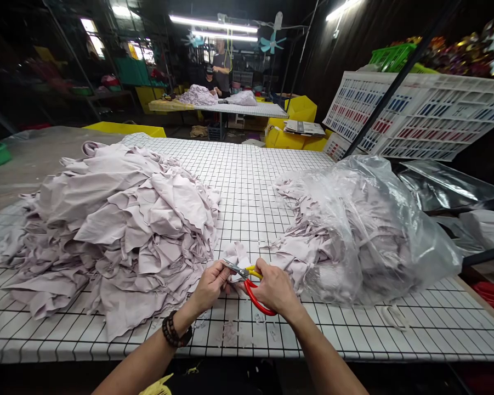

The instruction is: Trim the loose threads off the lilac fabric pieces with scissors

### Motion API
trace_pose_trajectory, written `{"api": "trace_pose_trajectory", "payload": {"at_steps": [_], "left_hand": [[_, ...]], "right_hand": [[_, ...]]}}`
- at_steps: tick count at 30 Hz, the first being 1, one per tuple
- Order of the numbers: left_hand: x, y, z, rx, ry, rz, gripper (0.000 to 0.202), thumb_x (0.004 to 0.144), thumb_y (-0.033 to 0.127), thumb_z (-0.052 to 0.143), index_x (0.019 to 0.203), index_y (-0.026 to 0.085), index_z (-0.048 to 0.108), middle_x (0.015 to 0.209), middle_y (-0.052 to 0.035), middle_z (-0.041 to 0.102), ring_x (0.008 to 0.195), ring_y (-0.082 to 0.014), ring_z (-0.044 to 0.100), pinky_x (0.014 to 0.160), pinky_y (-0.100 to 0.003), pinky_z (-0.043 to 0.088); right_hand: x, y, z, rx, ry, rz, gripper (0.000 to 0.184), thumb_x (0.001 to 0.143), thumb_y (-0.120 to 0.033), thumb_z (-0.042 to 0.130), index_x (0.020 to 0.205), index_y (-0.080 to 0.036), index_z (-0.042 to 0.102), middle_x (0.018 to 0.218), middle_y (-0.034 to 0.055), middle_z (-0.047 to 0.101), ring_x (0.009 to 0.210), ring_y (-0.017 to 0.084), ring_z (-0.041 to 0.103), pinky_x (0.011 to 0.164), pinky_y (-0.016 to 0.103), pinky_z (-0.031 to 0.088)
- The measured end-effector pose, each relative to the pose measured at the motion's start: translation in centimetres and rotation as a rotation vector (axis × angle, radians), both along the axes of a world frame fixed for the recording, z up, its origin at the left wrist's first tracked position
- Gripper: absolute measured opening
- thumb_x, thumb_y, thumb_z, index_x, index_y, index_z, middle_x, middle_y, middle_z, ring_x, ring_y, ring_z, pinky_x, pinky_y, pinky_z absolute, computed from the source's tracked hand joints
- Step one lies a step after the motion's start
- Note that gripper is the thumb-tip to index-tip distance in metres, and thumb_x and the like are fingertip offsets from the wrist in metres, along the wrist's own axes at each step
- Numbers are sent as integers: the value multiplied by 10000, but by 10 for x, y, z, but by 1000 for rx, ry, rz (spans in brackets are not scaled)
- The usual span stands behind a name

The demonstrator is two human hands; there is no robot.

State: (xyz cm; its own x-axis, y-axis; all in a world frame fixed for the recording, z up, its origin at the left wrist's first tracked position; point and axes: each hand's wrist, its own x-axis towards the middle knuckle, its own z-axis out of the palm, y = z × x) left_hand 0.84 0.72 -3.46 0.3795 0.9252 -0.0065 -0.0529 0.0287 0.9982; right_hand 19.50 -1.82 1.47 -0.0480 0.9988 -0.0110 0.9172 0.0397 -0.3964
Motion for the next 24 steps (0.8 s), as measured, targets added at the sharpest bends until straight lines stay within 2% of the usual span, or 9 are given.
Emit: {"api": "trace_pose_trajectory", "payload": {"at_steps": [4,8,11,13,16,18,21,22,24], "left_hand": [[1,0,-1,-20,-4,-1,346,881,469,480,871,141,587,760,-20,607,450,-73,511,461,-202,393],[3,-2,-1,-40,-11,-8,340,877,461,490,854,137,590,690,-1,579,440,-73,502,456,-196,387],[2,1,6,-22,-15,-6,328,886,444,484,864,137,597,608,19,533,460,-82,498,472,-193,390],[-3,11,21,19,-11,26,320,886,435,489,868,138,606,583,18,521,487,-92,496,480,-193,393],[-22,50,66,159,-2,146,291,857,423,546,856,144,628,654,-10,563,548,-106,509,491,-195,409],[-44,90,108,309,-15,304,285,846,421,560,869,147,638,686,-20,577,577,-109,521,502,-191,419],[-90,156,174,507,5,609,286,873,406,504,878,141,612,720,-30,604,599,-102,557,552,-190,454],[-108,176,193,517,122,682,300,903,389,436,913,138,599,716,-32,615,571,-99,557,542,-196,456],[-142,208,222,511,600,751,340,934,337,336,968,113,591,719,-55,647,576,-120,583,587,-238,482]], "right_hand": [[1,-1,-5,23,-13,17,418,683,-592,627,706,-238,406,569,-37,509,505,139,426,509,242,242],[4,-2,-7,31,22,-12,438,669,-587,640,670,-235,380,539,-48,463,497,135,411,511,243,245],[12,-2,-6,-28,252,-40,402,676,-526,659,692,-235,381,573,-57,470,526,129,430,514,232,294],[19,-1,-5,-78,444,-58,348,713,-491,634,727,-236,398,609,-57,483,554,129,450,521,227,330],[25,0,-8,-99,520,-115,328,725,-481,621,721,-234,406,620,-50,496,564,136,464,515,234,346],[24,0,-16,-90,409,-158,355,709,-492,633,676,-235,390,587,-42,510,544,146,472,504,243,338],[17,-1,-34,-73,152,-190,389,693,-512,643,631,-237,375,551,-13,554,535,179,506,500,259,313],[15,-1,-41,-72,81,-190,384,686,-504,651,627,-237,381,564,2,575,550,193,526,504,262,306],[12,-2,-53,-89,3,-174,324,687,-436,659,642,-233,410,626,32,617,597,210,565,518,263,311]]}}
